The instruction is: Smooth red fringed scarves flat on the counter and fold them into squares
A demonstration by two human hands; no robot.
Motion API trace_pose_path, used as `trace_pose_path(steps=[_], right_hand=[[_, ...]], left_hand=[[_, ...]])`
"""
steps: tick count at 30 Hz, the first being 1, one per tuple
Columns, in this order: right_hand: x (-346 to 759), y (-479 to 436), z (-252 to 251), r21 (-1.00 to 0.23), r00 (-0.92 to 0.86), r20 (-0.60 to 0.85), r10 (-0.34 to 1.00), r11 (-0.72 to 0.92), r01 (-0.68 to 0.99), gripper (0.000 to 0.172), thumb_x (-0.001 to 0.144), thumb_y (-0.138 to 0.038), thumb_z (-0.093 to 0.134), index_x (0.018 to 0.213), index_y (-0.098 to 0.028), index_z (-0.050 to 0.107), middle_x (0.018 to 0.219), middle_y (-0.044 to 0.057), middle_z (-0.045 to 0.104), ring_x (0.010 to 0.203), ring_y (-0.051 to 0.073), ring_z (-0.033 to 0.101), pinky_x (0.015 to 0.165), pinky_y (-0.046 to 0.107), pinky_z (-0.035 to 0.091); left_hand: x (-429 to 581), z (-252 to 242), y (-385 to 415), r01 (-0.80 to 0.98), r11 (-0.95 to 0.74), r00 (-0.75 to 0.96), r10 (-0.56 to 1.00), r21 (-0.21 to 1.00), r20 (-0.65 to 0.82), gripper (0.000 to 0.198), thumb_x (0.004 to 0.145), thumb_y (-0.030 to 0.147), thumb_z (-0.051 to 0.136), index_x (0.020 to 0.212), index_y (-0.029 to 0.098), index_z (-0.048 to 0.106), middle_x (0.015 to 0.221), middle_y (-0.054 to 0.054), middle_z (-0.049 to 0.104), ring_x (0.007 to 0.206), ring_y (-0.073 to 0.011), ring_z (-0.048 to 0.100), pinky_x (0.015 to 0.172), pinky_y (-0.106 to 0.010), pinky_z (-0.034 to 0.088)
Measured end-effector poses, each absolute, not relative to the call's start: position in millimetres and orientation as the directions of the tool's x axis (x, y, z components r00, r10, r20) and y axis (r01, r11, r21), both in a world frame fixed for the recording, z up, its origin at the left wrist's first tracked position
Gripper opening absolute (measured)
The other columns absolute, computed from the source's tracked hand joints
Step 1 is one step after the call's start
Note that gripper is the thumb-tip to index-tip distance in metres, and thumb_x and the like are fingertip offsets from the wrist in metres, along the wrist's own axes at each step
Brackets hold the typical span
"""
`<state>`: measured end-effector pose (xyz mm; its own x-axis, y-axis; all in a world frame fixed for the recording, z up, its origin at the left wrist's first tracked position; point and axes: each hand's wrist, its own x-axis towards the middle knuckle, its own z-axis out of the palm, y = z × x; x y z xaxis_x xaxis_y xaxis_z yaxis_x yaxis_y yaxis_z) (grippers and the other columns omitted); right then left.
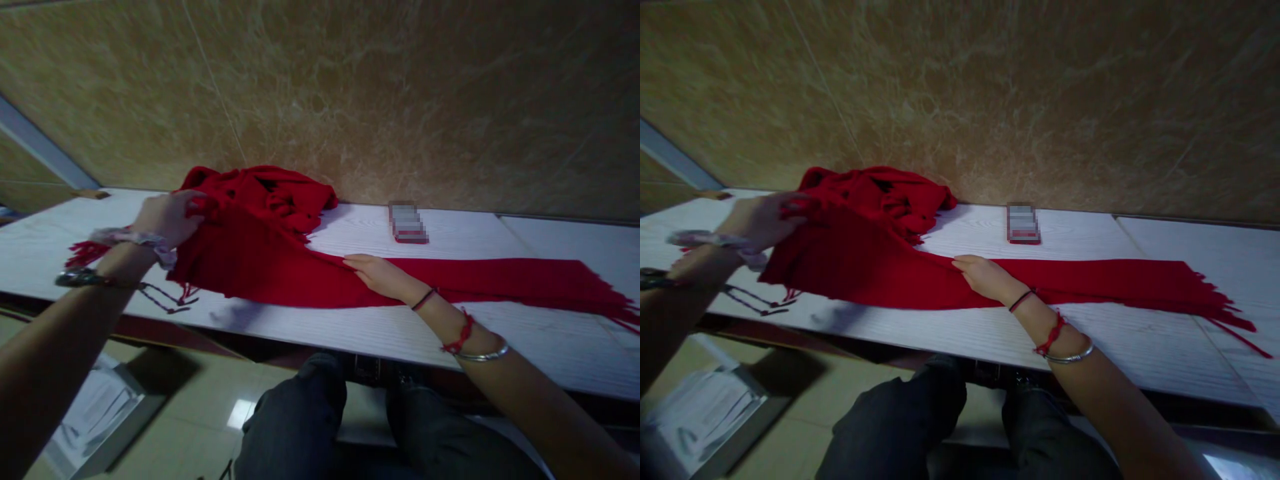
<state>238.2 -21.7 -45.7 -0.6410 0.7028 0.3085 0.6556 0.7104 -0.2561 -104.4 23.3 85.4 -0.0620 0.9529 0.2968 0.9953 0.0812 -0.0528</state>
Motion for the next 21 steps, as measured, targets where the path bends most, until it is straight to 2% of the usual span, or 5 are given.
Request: trace_pose_path(steps=[2, 6, 9, 15, 21], right_hand=[[238, -21, -47, -0.257, -0.624, 0.332, 0.708, 0.704, 0.662, 0.04, 0.08, -0.007, 0.035, 0.114, -0.01, 0.055, 0.119, 0.012, 0.057, 0.111, 0.017, 0.051, 0.098, 0.035, 0.04], [239, -21, -46, -0.259, -0.611, 0.352, 0.709, 0.701, 0.665, 0.038, 0.081, -0.008, 0.036, 0.112, -0.009, 0.056, 0.117, 0.013, 0.058, 0.11, 0.017, 0.052, 0.097, 0.034, 0.04], [239, -23, -44, -0.254, -0.616, 0.336, 0.712, 0.698, 0.669, 0.036, 0.081, -0.011, 0.039, 0.113, -0.008, 0.056, 0.118, 0.014, 0.058, 0.111, 0.018, 0.051, 0.098, 0.035, 0.039], [243, -23, -41, -0.231, -0.61, 0.315, 0.727, 0.682, 0.694, 0.038, 0.079, -0.011, 0.041, 0.115, -0.009, 0.055, 0.12, 0.013, 0.056, 0.113, 0.018, 0.049, 0.099, 0.036, 0.038], [252, -25, -43, -0.215, -0.584, 0.299, 0.755, 0.649, 0.729, 0.046, 0.074, -0.004, 0.038, 0.118, -0.01, 0.052, 0.122, 0.011, 0.055, 0.114, 0.017, 0.048, 0.101, 0.036, 0.037]], left_hand=[[-109, 87, 20, 0.981, 0.101, -0.037, 0.934, -0.163, 0.356, 0.046, 0.079, 0.015, 0.045, 0.124, 0.013, 0.047, 0.106, -0.014, 0.058, 0.102, -0.0307, 0.054, 0.084, -0.042, 0.043], [-100, 61, 9, 0.975, 0.053, 0.023, 0.944, -0.217, 0.331, 0.055, 0.081, 0.017, 0.042, 0.135, 0.016, 0.031, 0.127, -0.023, 0.037, 0.112, -0.0405, 0.042, 0.077, -0.051, 0.044], [-76, 31, -2, 0.97, -0.009, 0.098, 0.928, -0.241, 0.36, 0.051, 0.084, 0.016, 0.037, 0.134, 0.021, 0.032, 0.143, -0.018, 0.011, 0.127, -0.0418, 0.013, 0.088, -0.067, 0.023], [-30, -19, 1, 0.836, -0.537, 0.549, 0.822, -0.115, 0.151, 0.045, 0.086, 0.027, 0.036, 0.131, 0.022, 0.037, 0.141, -0.01, 0.024, 0.13, -0.0291, 0.018, 0.1, -0.052, 0.023], [-21, -46, 18, 0.802, -0.593, 0.576, 0.801, 0.077, 0.164, 0.049, 0.086, 0.033, 0.032, 0.128, 0.009, 0.039, 0.132, -0.014, 0.039, 0.124, -0.0241, 0.032, 0.101, -0.039, 0.028]])
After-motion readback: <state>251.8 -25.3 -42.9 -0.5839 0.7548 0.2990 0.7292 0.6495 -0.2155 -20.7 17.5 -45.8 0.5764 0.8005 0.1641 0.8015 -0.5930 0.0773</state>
